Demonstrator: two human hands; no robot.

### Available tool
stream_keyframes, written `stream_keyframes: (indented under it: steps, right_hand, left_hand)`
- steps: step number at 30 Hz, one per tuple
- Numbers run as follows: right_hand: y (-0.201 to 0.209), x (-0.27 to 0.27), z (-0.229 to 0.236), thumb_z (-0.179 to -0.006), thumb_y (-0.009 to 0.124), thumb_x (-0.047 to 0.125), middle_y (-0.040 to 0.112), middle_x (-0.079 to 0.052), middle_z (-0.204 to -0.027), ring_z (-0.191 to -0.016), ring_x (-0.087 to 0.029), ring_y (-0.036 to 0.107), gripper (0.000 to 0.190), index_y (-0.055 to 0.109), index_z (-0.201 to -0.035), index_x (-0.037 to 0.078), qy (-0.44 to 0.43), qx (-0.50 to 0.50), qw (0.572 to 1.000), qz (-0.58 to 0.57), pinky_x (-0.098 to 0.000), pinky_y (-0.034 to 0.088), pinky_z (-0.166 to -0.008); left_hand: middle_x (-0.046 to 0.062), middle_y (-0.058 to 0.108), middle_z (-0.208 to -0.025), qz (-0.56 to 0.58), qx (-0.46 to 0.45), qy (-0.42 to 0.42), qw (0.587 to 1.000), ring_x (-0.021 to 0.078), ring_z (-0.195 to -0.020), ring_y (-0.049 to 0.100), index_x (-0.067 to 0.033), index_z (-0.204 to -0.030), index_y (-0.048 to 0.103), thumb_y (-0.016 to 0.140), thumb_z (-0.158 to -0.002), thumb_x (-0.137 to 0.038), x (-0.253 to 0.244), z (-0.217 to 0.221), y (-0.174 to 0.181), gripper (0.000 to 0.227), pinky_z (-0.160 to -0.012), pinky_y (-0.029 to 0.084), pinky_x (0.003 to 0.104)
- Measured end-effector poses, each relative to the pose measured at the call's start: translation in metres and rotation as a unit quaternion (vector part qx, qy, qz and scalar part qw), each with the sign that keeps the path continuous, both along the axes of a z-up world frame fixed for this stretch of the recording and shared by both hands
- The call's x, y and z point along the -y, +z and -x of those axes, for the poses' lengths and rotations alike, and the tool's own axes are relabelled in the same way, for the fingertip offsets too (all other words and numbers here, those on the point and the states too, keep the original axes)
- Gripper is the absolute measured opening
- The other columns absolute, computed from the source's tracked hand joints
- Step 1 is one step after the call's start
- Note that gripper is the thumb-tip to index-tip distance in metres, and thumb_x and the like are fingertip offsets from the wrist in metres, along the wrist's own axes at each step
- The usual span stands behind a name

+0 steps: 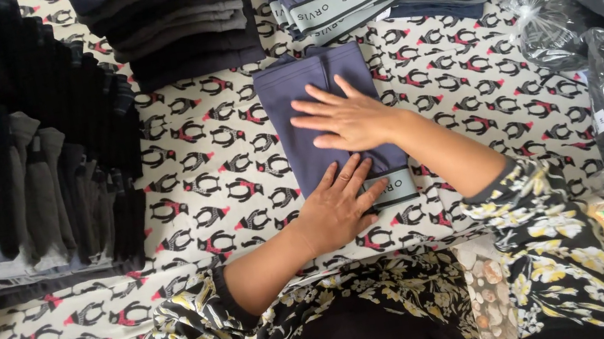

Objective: Folding and stacking pairs of underwear on a table

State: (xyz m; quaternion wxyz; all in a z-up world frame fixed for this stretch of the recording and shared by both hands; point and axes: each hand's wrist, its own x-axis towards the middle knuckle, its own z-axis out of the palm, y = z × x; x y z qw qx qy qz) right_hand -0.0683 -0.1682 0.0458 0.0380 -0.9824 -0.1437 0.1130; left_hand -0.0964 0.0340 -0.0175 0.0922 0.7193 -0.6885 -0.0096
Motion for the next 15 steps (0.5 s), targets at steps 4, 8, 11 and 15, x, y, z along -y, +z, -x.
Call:
stream_keyframes:
  steps: [4,8,11,15]
  right_hand:
    - [-0.009,0.007,-0.030,-0.105,0.034,0.055,0.012,0.004,-0.172,-0.157,-0.028,0.003,0.060,0.027,-0.160,0.034,-0.020,0.017,1.000,-0.001,-0.0674,0.003,-0.121]
    - [-0.010,-0.001,-0.047,-0.104,0.034,0.061,0.013,0.006,-0.171,-0.157,-0.025,0.000,0.064,0.025,-0.161,0.034,-0.054,0.012,0.998,0.000,-0.0661,0.000,-0.122]
    - [-0.012,-0.008,-0.051,-0.101,0.035,0.066,0.018,0.006,-0.170,-0.157,-0.025,0.002,0.068,0.028,-0.160,0.032,-0.068,0.025,0.997,0.007,-0.0666,-0.001,-0.123]
    - [-0.038,-0.009,-0.066,-0.102,0.048,0.060,0.052,0.001,-0.143,-0.141,-0.024,0.037,0.050,0.060,-0.136,0.026,-0.050,0.211,0.976,-0.004,-0.0679,0.021,-0.114]
  left_hand:
    - [0.016,0.027,-0.163,0.003,0.000,0.003,1.000,0.0366,-0.157,0.016,-0.0268,-0.157,0.031,0.052,-0.095,-0.057,0.000,-0.002,0.000,0.071,-0.122,0.025,0.057]
    - [0.017,0.025,-0.163,-0.013,-0.007,-0.016,1.000,0.0382,-0.156,0.013,-0.0252,-0.158,0.029,0.047,-0.099,-0.056,-0.001,-0.003,0.004,0.069,-0.121,0.023,0.058]
    - [0.015,0.026,-0.163,-0.011,0.000,-0.004,1.000,0.0370,-0.156,0.015,-0.0270,-0.157,0.030,0.049,-0.097,-0.054,-0.001,0.000,0.003,0.068,-0.121,0.024,0.058]
    - [0.015,0.030,-0.162,0.004,0.005,0.005,1.000,0.0366,-0.156,0.019,-0.0277,-0.154,0.035,0.052,-0.094,-0.052,-0.001,0.000,0.003,0.066,-0.120,0.026,0.059]
